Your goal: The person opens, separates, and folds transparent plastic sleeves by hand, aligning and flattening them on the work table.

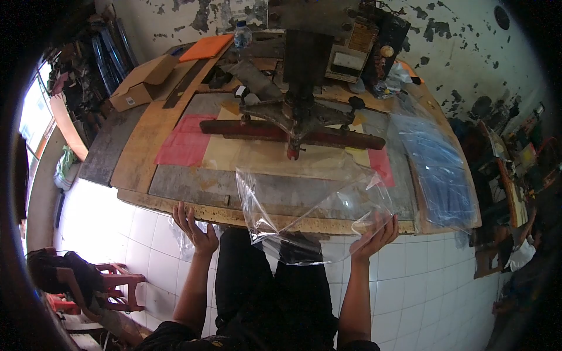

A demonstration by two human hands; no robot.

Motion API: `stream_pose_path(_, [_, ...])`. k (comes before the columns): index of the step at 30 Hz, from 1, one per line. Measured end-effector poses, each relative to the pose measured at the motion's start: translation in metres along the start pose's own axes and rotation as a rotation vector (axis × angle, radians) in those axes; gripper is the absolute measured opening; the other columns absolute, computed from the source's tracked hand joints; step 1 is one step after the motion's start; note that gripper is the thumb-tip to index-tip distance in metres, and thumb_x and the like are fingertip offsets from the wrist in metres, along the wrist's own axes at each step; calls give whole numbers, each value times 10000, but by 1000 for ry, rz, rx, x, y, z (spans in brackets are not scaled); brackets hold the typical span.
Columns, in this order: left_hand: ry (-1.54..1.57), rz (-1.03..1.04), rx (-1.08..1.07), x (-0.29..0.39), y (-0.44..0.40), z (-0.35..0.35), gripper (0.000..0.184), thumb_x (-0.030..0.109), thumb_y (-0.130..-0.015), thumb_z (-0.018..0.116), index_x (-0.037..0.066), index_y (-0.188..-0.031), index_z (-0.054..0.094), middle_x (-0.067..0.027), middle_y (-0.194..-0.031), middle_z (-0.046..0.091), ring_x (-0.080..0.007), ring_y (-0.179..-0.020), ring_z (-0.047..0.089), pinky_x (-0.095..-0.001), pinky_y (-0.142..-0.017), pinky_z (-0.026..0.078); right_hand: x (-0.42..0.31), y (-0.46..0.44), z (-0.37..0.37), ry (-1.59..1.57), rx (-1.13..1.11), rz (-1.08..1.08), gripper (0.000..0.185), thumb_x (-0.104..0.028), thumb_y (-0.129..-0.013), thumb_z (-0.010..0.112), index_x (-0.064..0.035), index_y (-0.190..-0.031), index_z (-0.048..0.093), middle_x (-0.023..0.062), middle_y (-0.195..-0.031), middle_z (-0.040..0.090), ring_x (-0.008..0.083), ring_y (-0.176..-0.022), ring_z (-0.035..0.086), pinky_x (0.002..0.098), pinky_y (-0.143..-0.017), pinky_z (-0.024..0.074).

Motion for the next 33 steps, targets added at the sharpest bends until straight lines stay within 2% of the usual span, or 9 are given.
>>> stream_pose_path(22, [17, 0, 7, 0, 1, 3, 611, 332, -1019, 566, 83, -1539, 363, -258, -1632, 318, -506, -1532, 224, -696, -1225, 157, -2, -2, -4, 4, -12, -2, 535, -370, -1106, 345, 12, -1340, 637, 232, -1466, 549, 454, -1417, 405, 582, -1184, 260])
stream_pose_path(25, [32, 4, 14, 0, 0, 3, 607, 327, -1017, 569, 83, -1536, 370, -260, -1628, 323, -509, -1527, 230, -695, -1222, 163, -5, -4, -9, 28, -51, 21, 512, -350, -1107, 344, 7, -1318, 645, 212, -1442, 568, 413, -1405, 427, 573, -1176, 265])
stream_pose_path(27, [32, 3, 24, 0, 0, 2, 604, 325, -1016, 568, 80, -1533, 374, -262, -1625, 326, -512, -1523, 236, -695, -1220, 167, 9, 1, -9, -147, -11, 268, 490, -330, -1113, 344, 2, -1302, 650, 188, -1417, 587, 357, -1329, 512, 518, -1162, 304])
stream_pose_path(28, [31, -3, 23, 0, 0, 2, 587, 322, -1006, 571, 65, -1505, 403, -270, -1620, 330, -524, -1504, 257, -704, -1208, 186, 15, -7, -13, -151, -11, 262, 490, -330, -1113, 344, 2, -1302, 650, 188, -1417, 587, 357, -1329, 512, 518, -1162, 304])
stream_pose_path(30, [31, -13, 30, 1, 1, 3, 571, 319, -995, 574, 50, -1478, 431, -278, -1614, 334, -535, -1484, 278, -712, -1195, 206, 25, -34, -24, -191, -121, 351, 384, -282, -1114, 484, -14, -1359, 608, 161, -1316, 664, 274, -1181, 628, 370, -1035, 466])
stream_pose_path(31, [36, -18, 35, 1, 1, 4, 576, 311, -984, 585, 52, -1477, 435, -278, -1613, 338, -537, -1481, 283, -710, -1196, 206, 12, -58, -24, -480, -156, 527, 379, -260, -1099, 511, -16, -1361, 635, 134, -1237, 696, 271, -1110, 654, 366, -1033, 475])
stream_pose_path(32, [41, -22, 40, 1, 1, 4, 581, 303, -973, 595, 55, -1475, 439, -279, -1611, 342, -538, -1478, 288, -709, -1197, 205, 13, -72, -18, -482, -153, 521, 379, -260, -1099, 511, -16, -1361, 635, 134, -1237, 696, 271, -1110, 654, 366, -1033, 475])
stream_pose_path(33, [42, -22, 47, 1, 0, 4, 581, 303, -973, 595, 55, -1475, 439, -279, -1611, 342, -538, -1478, 288, -709, -1197, 205, 18, -84, -12, -679, -221, 697, 380, -251, -1086, 537, -23, -1374, 634, 116, -1237, 693, 261, -1105, 651, 353, -1008, 490])
Point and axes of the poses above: each hand's wrist, its own y-axis away from the middle knuckle, its own z-axis out of the palm, x = y × z, the point moved 1 cm from there along -y, towards the middle knuckle
